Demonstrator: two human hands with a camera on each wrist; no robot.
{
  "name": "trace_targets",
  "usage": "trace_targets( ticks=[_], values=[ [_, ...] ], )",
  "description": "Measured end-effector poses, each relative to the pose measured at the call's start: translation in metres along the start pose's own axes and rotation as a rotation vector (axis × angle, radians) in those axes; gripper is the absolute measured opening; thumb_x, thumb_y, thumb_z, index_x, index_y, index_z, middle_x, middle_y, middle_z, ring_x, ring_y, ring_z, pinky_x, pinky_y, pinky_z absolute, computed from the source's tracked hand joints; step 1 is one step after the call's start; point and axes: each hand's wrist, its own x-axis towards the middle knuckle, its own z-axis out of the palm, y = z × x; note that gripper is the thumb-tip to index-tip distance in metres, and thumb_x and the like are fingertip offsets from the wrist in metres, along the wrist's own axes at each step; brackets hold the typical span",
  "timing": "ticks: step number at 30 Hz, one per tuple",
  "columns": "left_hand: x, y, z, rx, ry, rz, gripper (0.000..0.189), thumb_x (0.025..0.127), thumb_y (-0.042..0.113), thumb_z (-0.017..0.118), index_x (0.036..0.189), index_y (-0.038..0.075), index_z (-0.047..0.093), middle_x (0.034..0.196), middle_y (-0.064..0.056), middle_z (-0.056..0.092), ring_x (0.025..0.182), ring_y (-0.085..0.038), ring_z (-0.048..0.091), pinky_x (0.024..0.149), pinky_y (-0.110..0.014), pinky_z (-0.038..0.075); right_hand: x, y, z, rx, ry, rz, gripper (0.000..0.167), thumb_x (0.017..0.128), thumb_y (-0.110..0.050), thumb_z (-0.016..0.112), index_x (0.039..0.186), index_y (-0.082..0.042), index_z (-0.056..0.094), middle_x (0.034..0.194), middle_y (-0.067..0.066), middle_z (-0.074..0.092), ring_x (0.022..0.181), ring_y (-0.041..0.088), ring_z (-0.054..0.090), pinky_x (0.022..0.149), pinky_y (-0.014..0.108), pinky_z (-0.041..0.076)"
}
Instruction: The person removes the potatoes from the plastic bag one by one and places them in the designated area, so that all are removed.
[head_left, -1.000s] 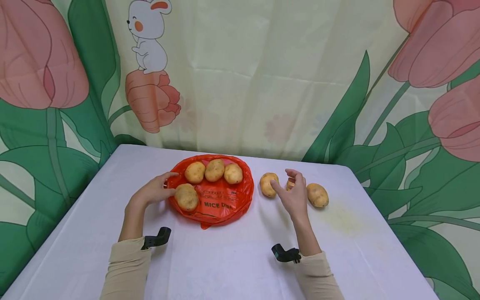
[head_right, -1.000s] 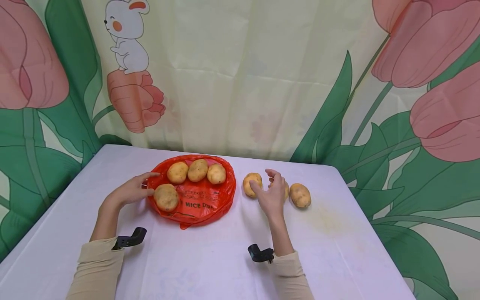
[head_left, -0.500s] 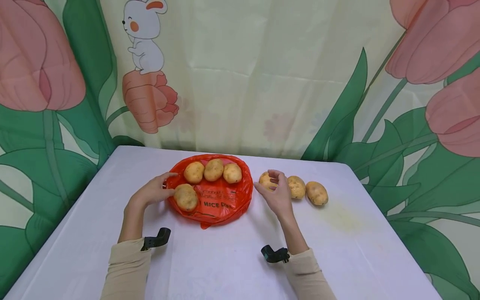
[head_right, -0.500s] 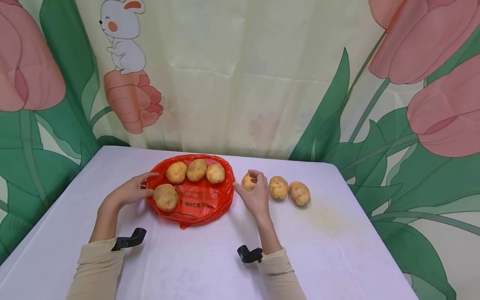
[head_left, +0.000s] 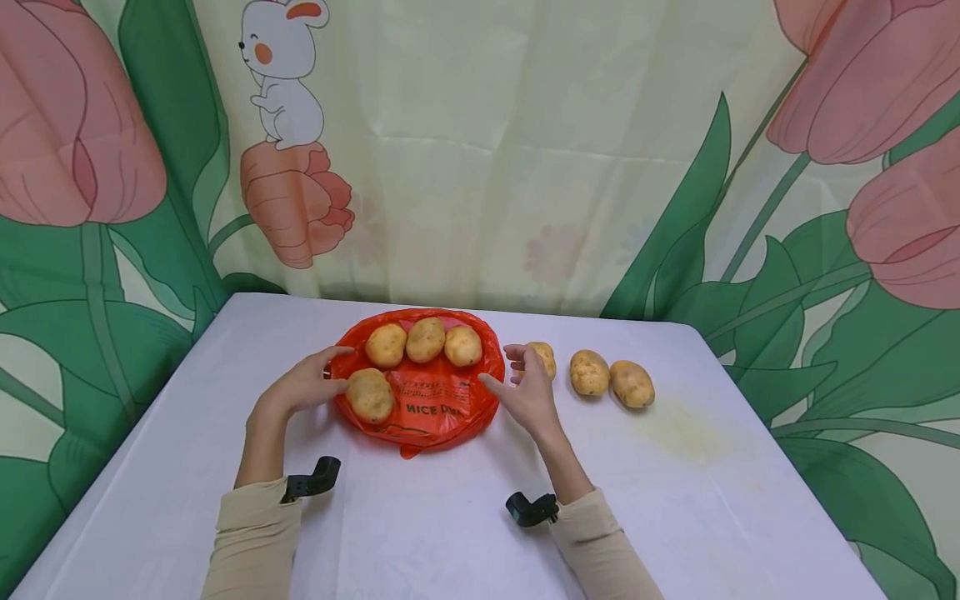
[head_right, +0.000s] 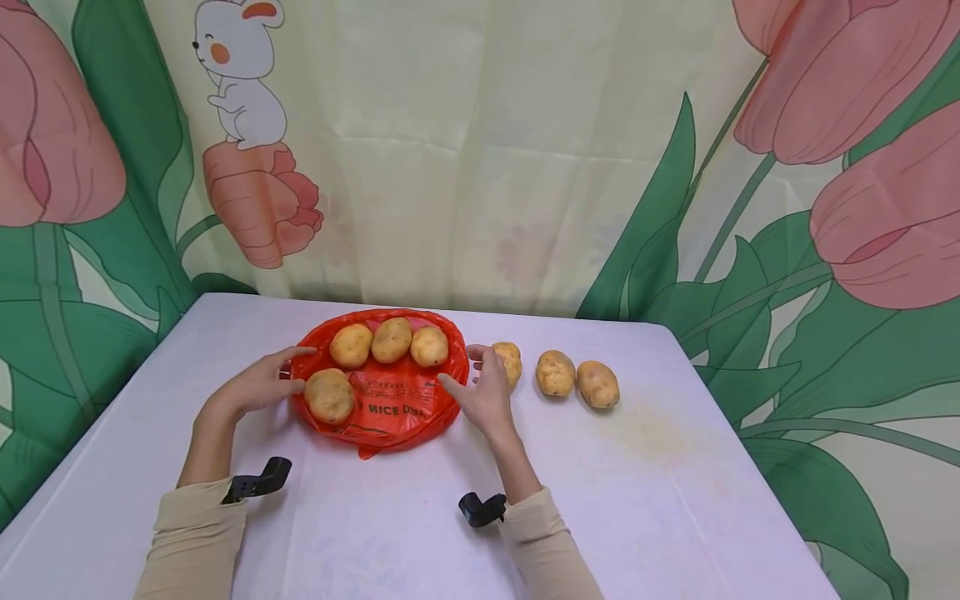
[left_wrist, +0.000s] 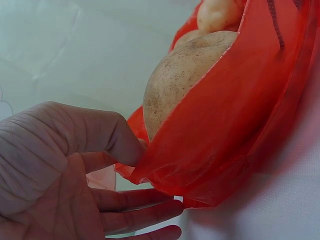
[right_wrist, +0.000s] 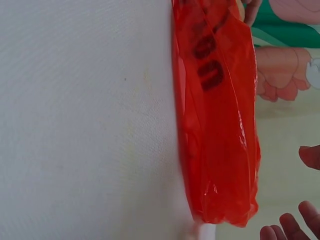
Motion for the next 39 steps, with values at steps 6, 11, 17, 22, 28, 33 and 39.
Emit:
trace_targets(
  ticks=[6,11,17,22,28,33,39],
  values=[
    [0.001,0.0,-0.001,0.001,0.005,0.01,0.065,0.095,0.013,0.055,0.154,-0.001,0.035,0.155,-0.033,0.035,0.137,-0.05,0.037,0.111,-0.068,0.036,0.002,-0.003,0.008,-0.018,-0.041,-0.029,0.061,0.085,-0.02,0.082,0.136,0.0,0.053,0.132,0.019,0.058,0.119,0.035,0.055,0.098,0.049,0.052],
    [0.0,0.0,-0.001,-0.001,0.0,0.009,0.065,0.095,0.013,0.056,0.155,-0.001,0.035,0.156,-0.033,0.034,0.139,-0.05,0.035,0.112,-0.069,0.034,0.006,-0.005,0.013,-0.033,-0.072,-0.037,0.062,0.086,-0.021,0.082,0.136,0.0,0.052,0.134,0.02,0.057,0.122,0.035,0.054,0.102,0.051,0.05],
    [-0.001,0.0,-0.001,-0.007,0.003,0.018,0.065,0.094,0.013,0.055,0.154,-0.002,0.035,0.157,-0.034,0.032,0.142,-0.051,0.032,0.113,-0.07,0.031,0.018,-0.008,0.019,-0.08,-0.091,-0.007,0.061,0.087,-0.022,0.081,0.136,-0.001,0.052,0.136,0.017,0.057,0.124,0.033,0.053,0.104,0.048,0.049],
    [-0.002,0.001,-0.001,-0.011,0.003,0.01,0.065,0.094,0.013,0.056,0.154,-0.002,0.035,0.156,-0.034,0.034,0.14,-0.051,0.034,0.112,-0.069,0.034,0.027,-0.01,0.023,-0.131,-0.116,-0.006,0.061,0.087,-0.024,0.081,0.136,-0.002,0.052,0.137,0.017,0.056,0.127,0.034,0.052,0.107,0.049,0.047],
    [-0.002,0.002,-0.001,-0.008,0.003,0.009,0.065,0.095,0.013,0.056,0.155,-0.002,0.035,0.155,-0.034,0.035,0.138,-0.051,0.036,0.112,-0.068,0.035,0.035,-0.012,0.026,-0.205,-0.129,-0.013,0.062,0.087,-0.024,0.082,0.137,-0.003,0.052,0.138,0.018,0.056,0.127,0.034,0.052,0.106,0.049,0.047],
    [-0.002,0.001,-0.001,-0.013,0.006,0.005,0.065,0.095,0.012,0.056,0.155,-0.002,0.035,0.155,-0.034,0.035,0.138,-0.051,0.037,0.112,-0.068,0.035,0.041,-0.012,0.03,-0.266,-0.137,-0.012,0.064,0.087,-0.025,0.081,0.139,-0.003,0.051,0.138,0.016,0.055,0.127,0.033,0.05,0.107,0.05,0.047],
    [-0.003,0.001,-0.001,-0.011,0.01,0.003,0.065,0.095,0.013,0.056,0.155,-0.002,0.035,0.153,-0.034,0.037,0.137,-0.051,0.038,0.111,-0.067,0.037,0.05,-0.012,0.033,-0.27,-0.143,-0.028,0.063,0.088,-0.025,0.08,0.139,-0.003,0.051,0.139,0.017,0.056,0.131,0.035,0.047,0.109,0.051,0.044]
  ],
)
